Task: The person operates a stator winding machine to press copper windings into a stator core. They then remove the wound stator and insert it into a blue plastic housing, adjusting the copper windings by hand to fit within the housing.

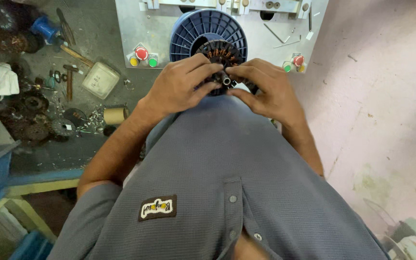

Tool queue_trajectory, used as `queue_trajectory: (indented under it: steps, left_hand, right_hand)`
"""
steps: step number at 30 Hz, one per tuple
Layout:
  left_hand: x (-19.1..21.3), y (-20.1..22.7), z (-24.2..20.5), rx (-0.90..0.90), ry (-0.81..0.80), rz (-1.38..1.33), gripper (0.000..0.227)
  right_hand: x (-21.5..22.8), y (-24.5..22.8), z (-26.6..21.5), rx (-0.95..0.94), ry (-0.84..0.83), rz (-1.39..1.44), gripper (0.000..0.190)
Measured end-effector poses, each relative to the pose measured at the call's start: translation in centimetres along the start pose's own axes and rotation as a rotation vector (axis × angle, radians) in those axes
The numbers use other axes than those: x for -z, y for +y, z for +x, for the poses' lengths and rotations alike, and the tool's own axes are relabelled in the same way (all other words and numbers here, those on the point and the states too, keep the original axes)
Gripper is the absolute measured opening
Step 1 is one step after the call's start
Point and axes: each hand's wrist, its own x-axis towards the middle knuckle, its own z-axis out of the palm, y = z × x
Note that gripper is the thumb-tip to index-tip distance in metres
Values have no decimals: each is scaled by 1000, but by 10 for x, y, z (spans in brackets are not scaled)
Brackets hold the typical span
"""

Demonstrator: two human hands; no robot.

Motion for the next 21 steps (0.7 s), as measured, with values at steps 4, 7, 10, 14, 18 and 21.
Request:
queue_trajectory:
  steps: [4, 7, 10, 14, 18, 21]
  left_hand:
    - [-5, 0, 1, -89, 45, -39, 30]
    - [-5, 2, 2, -76, 61, -42, 31]
    - [-2, 6, 2, -1, 41, -50, 42]
    - [0, 11, 4, 91, 40, -34, 68]
    - [-3, 19, 6, 71, 58, 56, 79]
    - [-6, 27, 8, 40, 71, 142, 78]
  right_hand:
    - [-12, -3, 1, -34, 71, -85, 23]
    - [-13, -2, -2, -28, 111, -121, 18]
    - [-6, -4, -3, -98, 153, -161, 11]
    - [21, -26, -6, 29, 304, 335, 5]
    - [82, -68, -19, 333, 129, 890, 8]
    - [102, -103, -21, 422, 122, 995, 12]
